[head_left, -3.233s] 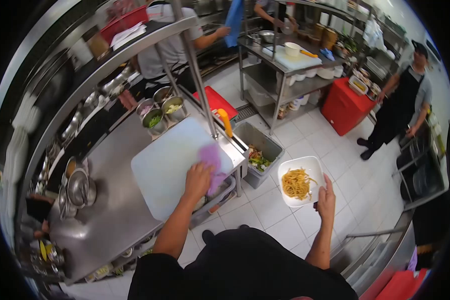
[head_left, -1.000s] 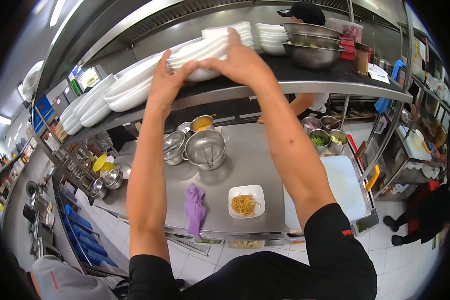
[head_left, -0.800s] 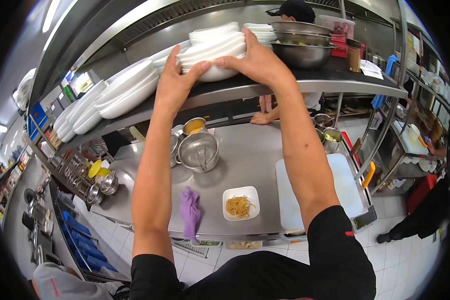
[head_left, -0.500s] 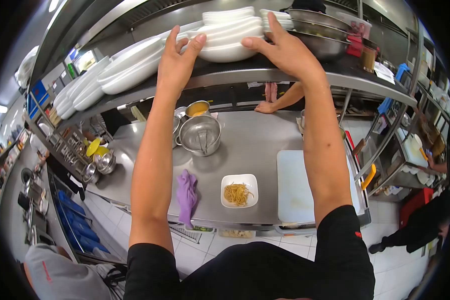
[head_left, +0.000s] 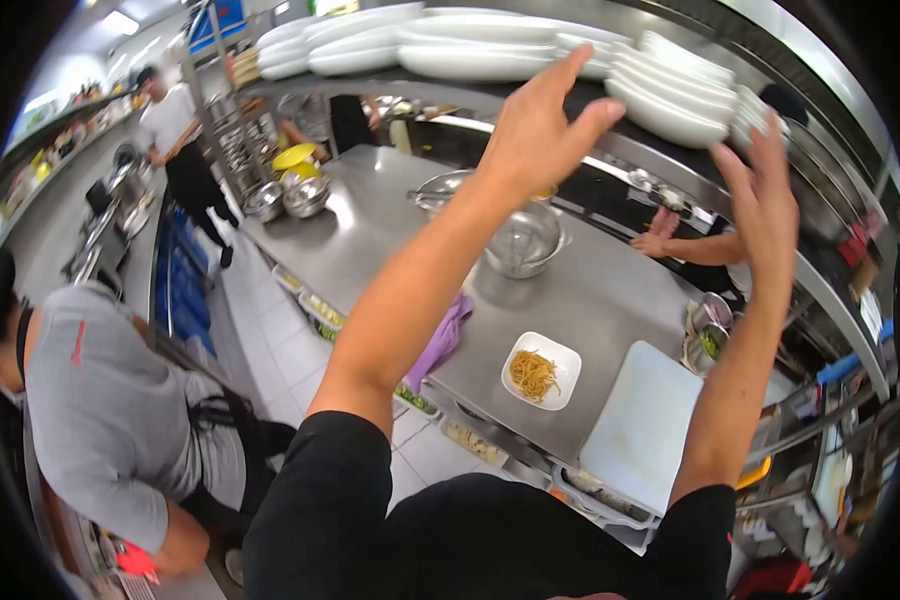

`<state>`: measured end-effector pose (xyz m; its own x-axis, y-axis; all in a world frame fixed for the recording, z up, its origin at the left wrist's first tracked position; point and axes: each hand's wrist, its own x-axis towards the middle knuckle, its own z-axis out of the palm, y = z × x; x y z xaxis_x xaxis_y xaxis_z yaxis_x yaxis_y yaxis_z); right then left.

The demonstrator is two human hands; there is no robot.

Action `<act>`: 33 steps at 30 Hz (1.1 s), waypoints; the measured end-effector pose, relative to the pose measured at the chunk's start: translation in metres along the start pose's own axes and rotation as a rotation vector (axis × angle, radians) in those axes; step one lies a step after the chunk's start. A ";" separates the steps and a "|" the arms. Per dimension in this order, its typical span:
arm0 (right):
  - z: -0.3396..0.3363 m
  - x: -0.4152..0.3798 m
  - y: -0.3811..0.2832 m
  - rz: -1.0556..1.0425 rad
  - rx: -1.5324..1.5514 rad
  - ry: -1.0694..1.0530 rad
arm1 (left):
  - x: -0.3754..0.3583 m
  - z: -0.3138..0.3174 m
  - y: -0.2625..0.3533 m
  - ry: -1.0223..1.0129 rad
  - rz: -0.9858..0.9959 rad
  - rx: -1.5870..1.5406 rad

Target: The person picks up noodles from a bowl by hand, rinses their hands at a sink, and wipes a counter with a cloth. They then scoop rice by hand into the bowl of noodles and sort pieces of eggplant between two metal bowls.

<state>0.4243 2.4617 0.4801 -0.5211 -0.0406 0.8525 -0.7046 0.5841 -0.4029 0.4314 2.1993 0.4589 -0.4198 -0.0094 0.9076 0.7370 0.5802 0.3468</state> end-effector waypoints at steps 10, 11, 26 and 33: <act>0.097 -0.305 0.096 0.682 0.103 -0.752 | -0.456 -0.071 -0.018 -0.269 -1.069 0.100; 0.117 -0.324 0.112 0.691 0.087 -0.706 | -0.483 -0.073 -0.003 -0.421 -1.182 0.132; 0.176 -0.360 0.177 0.502 0.017 -0.918 | -0.428 -0.061 0.019 -0.772 -1.006 0.293; 0.174 -0.371 0.203 0.638 0.105 -0.827 | -0.440 -0.044 0.030 -0.848 -1.088 -0.101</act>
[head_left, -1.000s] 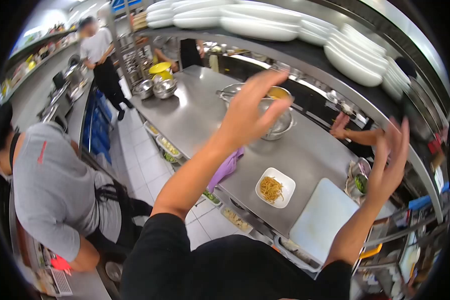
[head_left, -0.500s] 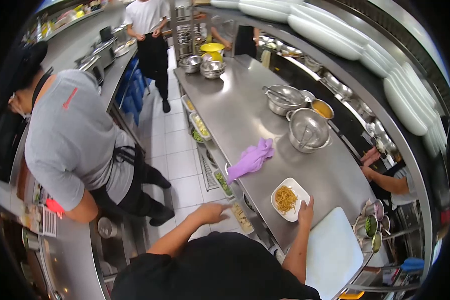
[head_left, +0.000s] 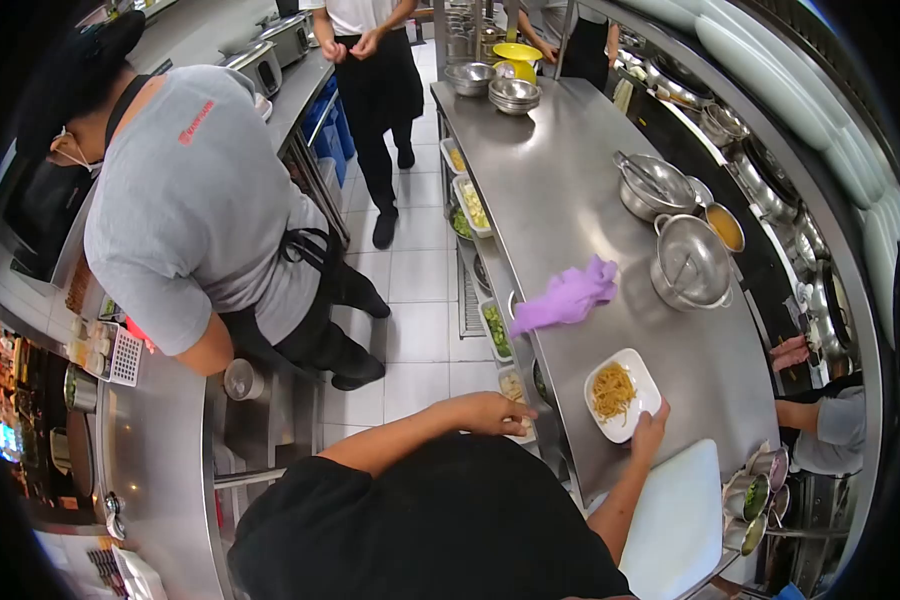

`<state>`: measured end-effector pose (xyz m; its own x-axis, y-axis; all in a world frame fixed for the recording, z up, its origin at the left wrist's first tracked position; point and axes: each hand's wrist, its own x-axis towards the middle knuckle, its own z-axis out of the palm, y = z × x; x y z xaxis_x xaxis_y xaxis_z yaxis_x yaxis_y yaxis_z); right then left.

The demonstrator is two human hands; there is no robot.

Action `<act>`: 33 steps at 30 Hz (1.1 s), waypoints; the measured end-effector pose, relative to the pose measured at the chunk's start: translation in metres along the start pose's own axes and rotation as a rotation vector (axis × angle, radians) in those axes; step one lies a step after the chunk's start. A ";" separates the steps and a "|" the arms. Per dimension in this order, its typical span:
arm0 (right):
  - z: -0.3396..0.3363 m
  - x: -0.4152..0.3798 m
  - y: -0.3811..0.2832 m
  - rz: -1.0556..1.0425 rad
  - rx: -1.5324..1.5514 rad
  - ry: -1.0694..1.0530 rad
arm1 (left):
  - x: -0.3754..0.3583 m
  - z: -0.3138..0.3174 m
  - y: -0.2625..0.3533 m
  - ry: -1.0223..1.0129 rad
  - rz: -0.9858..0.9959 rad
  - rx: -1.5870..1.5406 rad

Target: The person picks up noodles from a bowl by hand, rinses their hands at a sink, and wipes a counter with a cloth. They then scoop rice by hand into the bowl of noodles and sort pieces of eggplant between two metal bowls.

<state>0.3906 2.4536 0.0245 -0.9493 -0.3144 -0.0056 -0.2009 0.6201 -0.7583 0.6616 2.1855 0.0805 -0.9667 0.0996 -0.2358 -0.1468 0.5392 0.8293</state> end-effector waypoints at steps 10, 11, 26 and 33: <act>0.019 0.030 0.046 -0.038 -0.003 0.173 | 0.013 -0.081 -0.043 0.043 -0.031 0.112; 0.015 0.025 0.030 0.039 0.057 0.126 | 0.014 -0.085 -0.047 0.031 -0.041 0.148; -0.015 0.060 0.001 0.092 0.158 -0.462 | 0.085 0.002 0.057 0.471 0.244 0.284; -0.015 0.072 0.025 -0.173 0.339 -0.729 | 0.175 0.059 0.067 0.456 0.004 0.677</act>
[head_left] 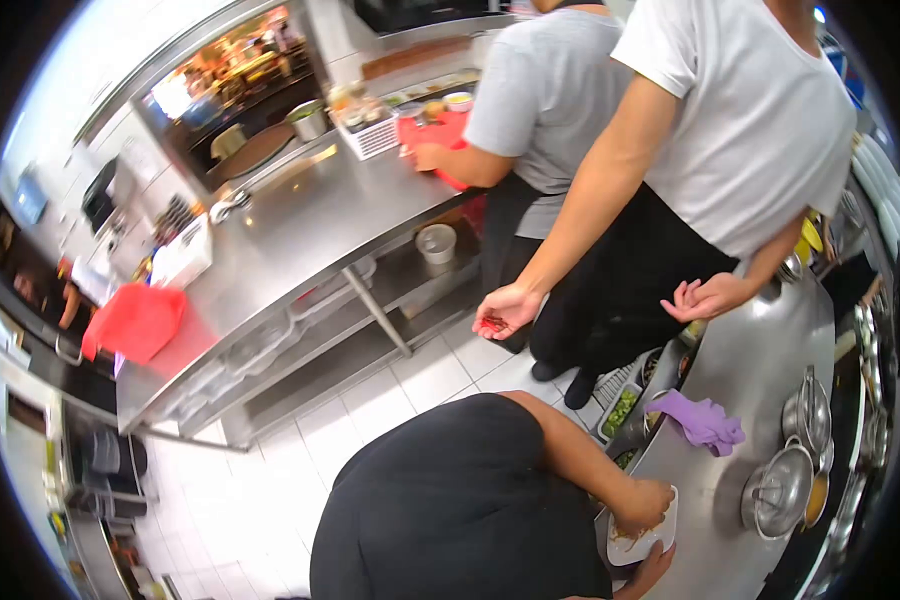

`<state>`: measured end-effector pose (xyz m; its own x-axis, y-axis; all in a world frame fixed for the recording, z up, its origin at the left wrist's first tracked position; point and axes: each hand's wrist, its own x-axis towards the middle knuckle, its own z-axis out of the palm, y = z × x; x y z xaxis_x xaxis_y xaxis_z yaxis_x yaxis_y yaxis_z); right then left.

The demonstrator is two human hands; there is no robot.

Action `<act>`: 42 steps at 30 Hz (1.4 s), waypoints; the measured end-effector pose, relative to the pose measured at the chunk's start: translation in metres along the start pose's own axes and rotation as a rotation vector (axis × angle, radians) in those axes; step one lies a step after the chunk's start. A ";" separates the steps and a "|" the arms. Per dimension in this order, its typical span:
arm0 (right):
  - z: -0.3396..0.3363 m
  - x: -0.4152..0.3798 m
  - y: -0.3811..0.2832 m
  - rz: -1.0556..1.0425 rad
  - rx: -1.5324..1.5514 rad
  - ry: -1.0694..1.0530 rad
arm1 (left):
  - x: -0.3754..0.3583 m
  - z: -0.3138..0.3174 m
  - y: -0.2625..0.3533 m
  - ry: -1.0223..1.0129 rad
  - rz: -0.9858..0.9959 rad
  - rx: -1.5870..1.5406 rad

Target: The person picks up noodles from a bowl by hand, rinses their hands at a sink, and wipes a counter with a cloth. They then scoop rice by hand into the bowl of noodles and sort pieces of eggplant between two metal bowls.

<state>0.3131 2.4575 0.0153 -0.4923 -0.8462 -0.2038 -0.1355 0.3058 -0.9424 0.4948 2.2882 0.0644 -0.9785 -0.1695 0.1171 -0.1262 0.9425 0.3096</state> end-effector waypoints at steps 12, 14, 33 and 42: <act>0.003 0.009 -0.027 0.155 -0.019 -0.125 | 0.007 0.009 0.016 -0.153 -0.041 0.306; 0.012 0.006 -0.041 0.065 -0.111 -0.078 | 0.005 0.001 0.021 -0.140 -0.006 0.362; -0.022 0.108 -0.012 -0.033 -0.098 0.212 | 0.121 -0.004 -0.082 0.016 -0.169 -0.054; 0.000 0.090 -0.094 0.042 -0.014 0.279 | 0.091 -0.103 -0.100 0.261 -0.064 -0.242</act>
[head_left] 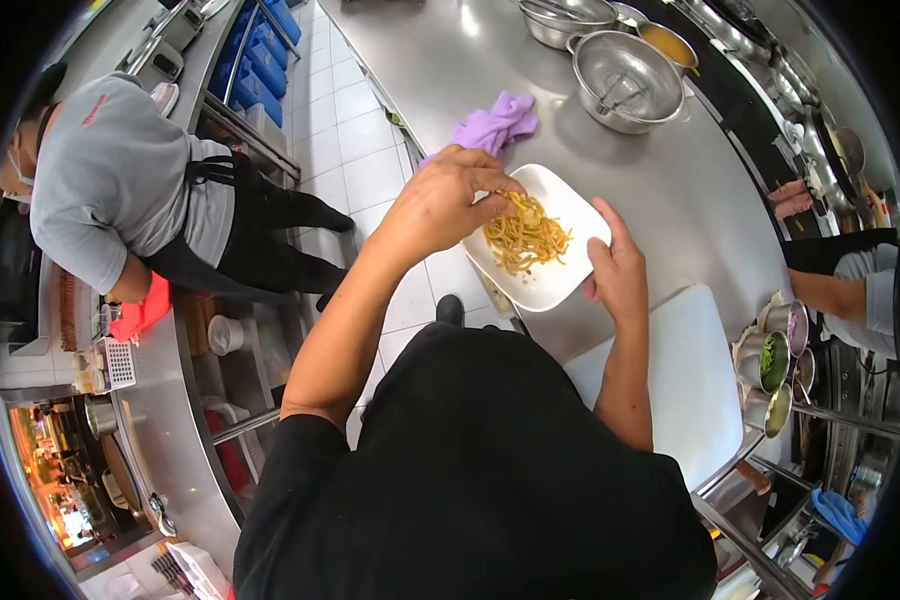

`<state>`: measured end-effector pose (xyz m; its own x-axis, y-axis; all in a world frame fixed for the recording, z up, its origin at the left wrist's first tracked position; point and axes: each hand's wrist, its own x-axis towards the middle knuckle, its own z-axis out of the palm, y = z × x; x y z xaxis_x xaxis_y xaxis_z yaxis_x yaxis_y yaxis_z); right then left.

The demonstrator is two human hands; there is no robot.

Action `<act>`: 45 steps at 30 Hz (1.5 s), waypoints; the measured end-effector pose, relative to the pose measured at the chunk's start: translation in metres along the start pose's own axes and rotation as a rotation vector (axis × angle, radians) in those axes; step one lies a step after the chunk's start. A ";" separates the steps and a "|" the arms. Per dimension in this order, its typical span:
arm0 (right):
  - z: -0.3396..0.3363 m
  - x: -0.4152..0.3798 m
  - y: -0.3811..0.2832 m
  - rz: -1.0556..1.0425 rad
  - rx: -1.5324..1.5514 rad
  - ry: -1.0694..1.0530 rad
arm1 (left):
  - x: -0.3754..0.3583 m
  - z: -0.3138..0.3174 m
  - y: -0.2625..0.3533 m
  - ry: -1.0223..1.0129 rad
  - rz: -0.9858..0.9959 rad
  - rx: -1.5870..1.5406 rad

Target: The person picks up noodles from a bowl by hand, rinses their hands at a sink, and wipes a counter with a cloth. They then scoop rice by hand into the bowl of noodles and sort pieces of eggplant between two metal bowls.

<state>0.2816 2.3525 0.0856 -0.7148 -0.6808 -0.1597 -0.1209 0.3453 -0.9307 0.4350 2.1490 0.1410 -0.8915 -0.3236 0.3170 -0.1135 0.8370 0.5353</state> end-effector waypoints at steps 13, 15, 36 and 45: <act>0.071 -0.005 -0.101 -0.160 0.161 -0.090 | -0.001 -0.134 -0.033 -0.143 -0.105 -0.943; 0.086 -0.002 -0.120 -0.148 0.268 -0.131 | 0.006 -0.160 -0.040 -0.169 -0.005 -0.977; 0.218 0.076 -0.240 -0.115 0.235 -0.076 | 0.067 -0.247 -0.158 0.190 0.858 -1.149; 0.248 0.182 -0.260 -0.148 0.139 -0.199 | 0.111 -0.304 -0.258 -0.227 0.485 -0.872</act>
<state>0.3538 1.9783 0.2167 -0.5454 -0.8355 -0.0670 -0.1084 0.1496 -0.9828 0.4986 1.7636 0.2761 -0.8288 0.1311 0.5440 0.5594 0.2137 0.8009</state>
